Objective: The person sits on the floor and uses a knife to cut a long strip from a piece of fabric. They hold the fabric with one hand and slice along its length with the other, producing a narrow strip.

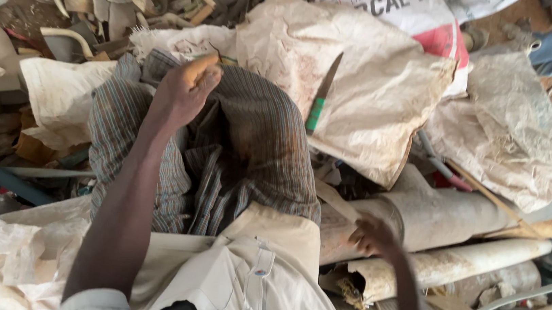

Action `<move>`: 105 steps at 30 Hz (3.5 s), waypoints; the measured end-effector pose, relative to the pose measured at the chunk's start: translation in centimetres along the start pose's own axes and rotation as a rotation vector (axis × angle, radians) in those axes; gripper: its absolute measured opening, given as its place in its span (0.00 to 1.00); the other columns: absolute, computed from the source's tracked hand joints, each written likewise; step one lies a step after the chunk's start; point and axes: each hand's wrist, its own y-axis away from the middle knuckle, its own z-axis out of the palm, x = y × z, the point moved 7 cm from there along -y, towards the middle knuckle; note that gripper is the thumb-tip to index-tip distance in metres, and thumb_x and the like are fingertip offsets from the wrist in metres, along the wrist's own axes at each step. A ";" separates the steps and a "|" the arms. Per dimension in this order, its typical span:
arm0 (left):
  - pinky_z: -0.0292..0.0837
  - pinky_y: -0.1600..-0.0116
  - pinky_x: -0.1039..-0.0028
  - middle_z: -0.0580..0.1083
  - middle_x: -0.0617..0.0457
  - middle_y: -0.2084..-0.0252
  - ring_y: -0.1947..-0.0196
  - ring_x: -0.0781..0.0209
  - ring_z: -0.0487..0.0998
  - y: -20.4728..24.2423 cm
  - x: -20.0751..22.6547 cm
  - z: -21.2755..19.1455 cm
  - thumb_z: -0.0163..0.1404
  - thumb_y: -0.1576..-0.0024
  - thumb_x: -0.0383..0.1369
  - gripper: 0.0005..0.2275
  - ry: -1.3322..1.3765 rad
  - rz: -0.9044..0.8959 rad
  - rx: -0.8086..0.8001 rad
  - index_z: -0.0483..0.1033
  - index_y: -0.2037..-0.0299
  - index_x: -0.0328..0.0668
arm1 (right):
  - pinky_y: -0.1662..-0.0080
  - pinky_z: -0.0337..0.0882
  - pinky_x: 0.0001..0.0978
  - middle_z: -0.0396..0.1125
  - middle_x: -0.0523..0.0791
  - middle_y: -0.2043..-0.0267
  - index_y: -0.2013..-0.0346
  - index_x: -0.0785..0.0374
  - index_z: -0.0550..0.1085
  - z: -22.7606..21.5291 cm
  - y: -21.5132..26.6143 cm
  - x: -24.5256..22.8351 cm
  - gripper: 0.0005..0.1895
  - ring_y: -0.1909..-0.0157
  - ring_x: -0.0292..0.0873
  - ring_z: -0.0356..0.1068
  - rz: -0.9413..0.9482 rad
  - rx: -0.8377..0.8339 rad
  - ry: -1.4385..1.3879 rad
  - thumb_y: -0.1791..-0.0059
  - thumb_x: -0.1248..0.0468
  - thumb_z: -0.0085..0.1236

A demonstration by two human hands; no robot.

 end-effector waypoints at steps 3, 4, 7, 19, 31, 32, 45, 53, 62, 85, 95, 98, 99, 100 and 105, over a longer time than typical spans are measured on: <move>0.76 0.46 0.63 0.79 0.42 0.46 0.46 0.50 0.81 0.4 -1.3 -0.5 0.51 0.35 0.41 0.20 -0.016 -0.102 0.000 0.71 0.36 0.41 | 0.67 0.74 0.40 0.75 0.52 0.58 0.34 0.66 0.66 -9.2 -4.5 -7.5 0.28 0.65 0.45 0.73 -0.171 0.019 0.063 0.44 0.53 0.44; 0.76 0.45 0.63 0.78 0.42 0.45 0.45 0.50 0.81 0.4 -1.9 -0.7 0.51 0.35 0.42 0.21 -0.011 -0.129 0.001 0.71 0.35 0.42 | 0.63 0.74 0.43 0.73 0.52 0.53 0.33 0.65 0.64 -13.6 -5.7 -12.0 0.29 0.60 0.47 0.72 -0.249 0.088 0.042 0.44 0.51 0.43; 0.75 0.44 0.61 0.77 0.42 0.43 0.43 0.49 0.78 0.6 -3.3 -0.5 0.50 0.35 0.43 0.22 -0.016 -0.160 -0.041 0.69 0.34 0.43 | 0.52 0.74 0.50 0.66 0.51 0.41 0.30 0.62 0.59 -26.8 -6.1 -28.5 0.33 0.46 0.51 0.69 -0.660 0.240 -0.153 0.43 0.46 0.39; 0.78 0.52 0.58 0.80 0.45 0.53 0.56 0.47 0.82 0.6 -3.4 1.0 0.48 0.31 0.43 0.20 -0.307 -0.349 -0.256 0.67 0.30 0.55 | 0.46 0.81 0.45 0.63 0.56 0.31 0.27 0.69 0.59 -8.7 -10.7 -38.2 0.24 0.38 0.53 0.72 -1.220 0.155 -0.031 0.37 0.65 0.45; 0.78 0.53 0.59 0.81 0.46 0.56 0.60 0.52 0.83 -0.8 -2.3 1.4 0.52 0.35 0.39 0.21 -0.213 -0.149 -0.215 0.69 0.34 0.42 | 0.51 0.77 0.39 0.68 0.55 0.43 0.34 0.69 0.65 7.3 -16.2 -10.1 0.28 0.48 0.46 0.73 -0.260 0.093 -0.490 0.41 0.50 0.45; 0.78 0.53 0.59 0.80 0.46 0.55 0.59 0.53 0.83 -1.0 -2.1 1.6 0.52 0.35 0.40 0.21 -0.202 -0.137 -0.218 0.70 0.34 0.41 | 0.52 0.77 0.40 0.69 0.55 0.45 0.34 0.70 0.66 7.4 -17.5 -9.5 0.28 0.49 0.47 0.73 -0.283 0.064 -0.508 0.40 0.50 0.45; 0.76 0.47 0.54 0.80 0.45 0.58 0.55 0.49 0.82 0.7 -2.5 -0.7 0.53 0.37 0.43 0.21 -0.304 -0.156 -0.162 0.72 0.38 0.40 | 0.59 0.77 0.38 0.72 0.48 0.56 0.37 0.72 0.68 4.4 -21.9 -17.9 0.27 0.58 0.44 0.74 -0.312 0.138 -0.422 0.41 0.52 0.47; 0.74 0.44 0.53 0.79 0.46 0.53 0.53 0.48 0.80 2.7 -3.5 -3.5 0.52 0.36 0.42 0.21 -0.401 -0.234 -0.140 0.70 0.36 0.42 | 0.62 0.73 0.37 0.70 0.53 0.60 0.32 0.70 0.56 1.8 -22.6 -19.0 0.35 0.63 0.46 0.70 -0.195 0.285 -0.072 0.48 0.57 0.57; 0.74 0.46 0.51 0.80 0.47 0.56 0.56 0.48 0.81 3.4 -3.5 -3.0 0.53 0.37 0.42 0.20 -0.402 -0.231 -0.191 0.71 0.38 0.42 | 0.58 0.76 0.35 0.72 0.48 0.55 0.44 0.70 0.70 4.2 -26.0 -17.1 0.18 0.57 0.42 0.73 -0.228 0.099 -0.377 0.42 0.60 0.46; 0.70 0.57 0.56 0.77 0.51 0.64 0.65 0.53 0.77 5.0 -3.8 -4.8 0.56 0.41 0.45 0.19 -0.266 -0.154 -0.027 0.75 0.44 0.46 | 0.64 0.71 0.35 0.68 0.46 0.61 0.50 0.67 0.70 5.4 -23.4 -24.2 0.13 0.63 0.40 0.68 -0.071 0.092 -0.395 0.43 0.60 0.46; 0.69 0.58 0.58 0.77 0.52 0.64 0.65 0.53 0.77 5.4 -3.9 -7.5 0.58 0.43 0.44 0.19 -0.165 -0.161 0.111 0.75 0.45 0.46 | 0.66 0.69 0.35 0.66 0.45 0.64 0.53 0.67 0.70 3.6 -19.4 -26.6 0.12 0.66 0.39 0.66 -0.068 0.194 -0.301 0.43 0.60 0.46; 0.68 0.59 0.57 0.77 0.51 0.64 0.64 0.52 0.77 5.2 -4.0 -7.7 0.58 0.43 0.43 0.19 -0.127 -0.168 0.097 0.75 0.45 0.45 | 0.67 0.68 0.35 0.66 0.45 0.65 0.54 0.66 0.70 3.6 -18.9 -29.5 0.12 0.67 0.39 0.65 -0.099 0.238 -0.212 0.43 0.60 0.46; 0.68 0.60 0.57 0.77 0.51 0.64 0.65 0.52 0.77 5.1 -3.9 -7.5 0.58 0.43 0.43 0.19 -0.118 -0.162 0.078 0.75 0.45 0.45 | 0.67 0.68 0.35 0.65 0.45 0.66 0.54 0.66 0.70 3.5 -18.8 -30.7 0.12 0.68 0.39 0.65 -0.124 0.266 -0.149 0.43 0.60 0.46; 0.68 0.59 0.57 0.77 0.51 0.64 0.65 0.52 0.77 5.2 -3.7 -7.5 0.58 0.43 0.43 0.19 -0.111 -0.164 0.085 0.75 0.45 0.45 | 0.68 0.68 0.35 0.65 0.45 0.66 0.55 0.66 0.70 3.3 -18.4 -31.8 0.12 0.68 0.38 0.65 -0.147 0.299 -0.093 0.43 0.60 0.46; 0.68 0.58 0.56 0.77 0.52 0.63 0.64 0.53 0.76 4.8 -3.2 -8.1 0.58 0.43 0.42 0.19 -0.092 -0.130 0.115 0.74 0.44 0.44 | 0.69 0.67 0.35 0.64 0.44 0.67 0.56 0.66 0.69 3.5 -21.1 -40.3 0.11 0.70 0.38 0.64 -0.276 0.384 0.168 0.44 0.59 0.46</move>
